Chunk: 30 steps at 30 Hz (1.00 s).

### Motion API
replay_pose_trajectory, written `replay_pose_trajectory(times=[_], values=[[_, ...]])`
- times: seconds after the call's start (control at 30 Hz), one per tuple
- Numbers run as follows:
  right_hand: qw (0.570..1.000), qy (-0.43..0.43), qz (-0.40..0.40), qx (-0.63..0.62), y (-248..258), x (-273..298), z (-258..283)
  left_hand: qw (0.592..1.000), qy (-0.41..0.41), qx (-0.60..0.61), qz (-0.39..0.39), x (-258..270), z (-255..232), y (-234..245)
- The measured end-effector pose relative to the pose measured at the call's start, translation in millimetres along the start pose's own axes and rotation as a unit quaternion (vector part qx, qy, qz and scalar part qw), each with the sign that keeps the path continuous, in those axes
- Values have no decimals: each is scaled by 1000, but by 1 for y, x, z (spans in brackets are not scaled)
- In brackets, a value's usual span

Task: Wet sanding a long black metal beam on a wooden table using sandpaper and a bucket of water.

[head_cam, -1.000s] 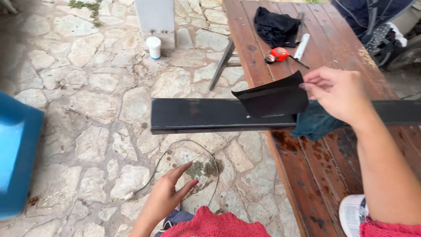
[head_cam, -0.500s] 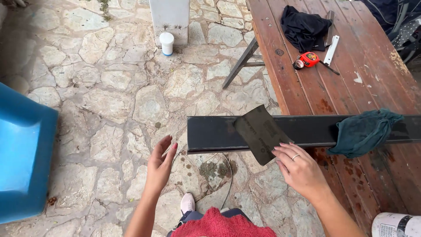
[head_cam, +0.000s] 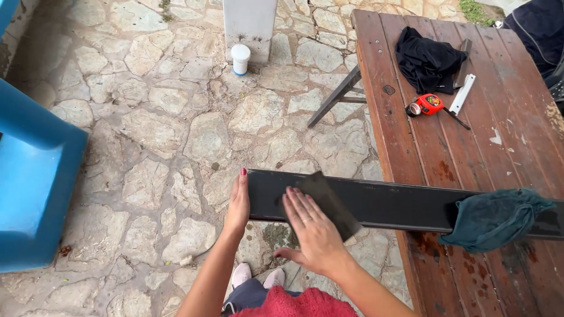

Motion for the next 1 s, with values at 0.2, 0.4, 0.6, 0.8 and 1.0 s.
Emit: replay_pose_trajectory(times=[0.2,0.4,0.6,0.8,1.0], values=[[992,-128,-5,3,-17,-2,-23,1000,10,4,-2,-1,-3,-2],[976,-140,37,-164,-8,21,-15,999,29,30,18,6,-4,-1],[970,-232,74,22,2,-44,21,990,56,59,111,-10,-6,4],[951,-288,115,0,-7,1,1,950,76,186,239,-51,1,28],[945,-310,103,-13,17,-79,46,963,13,110,246,-61,-13,40]])
Point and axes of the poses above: each hand's wrist, its own x-axis away from the middle knuckle, its own y-axis out of the back of the hand, z = x × y, the point moved 4 cm from there along -x, towards the middle knuckle, and after that the axes turned 5 degrees about x, right-handed, at the moved point
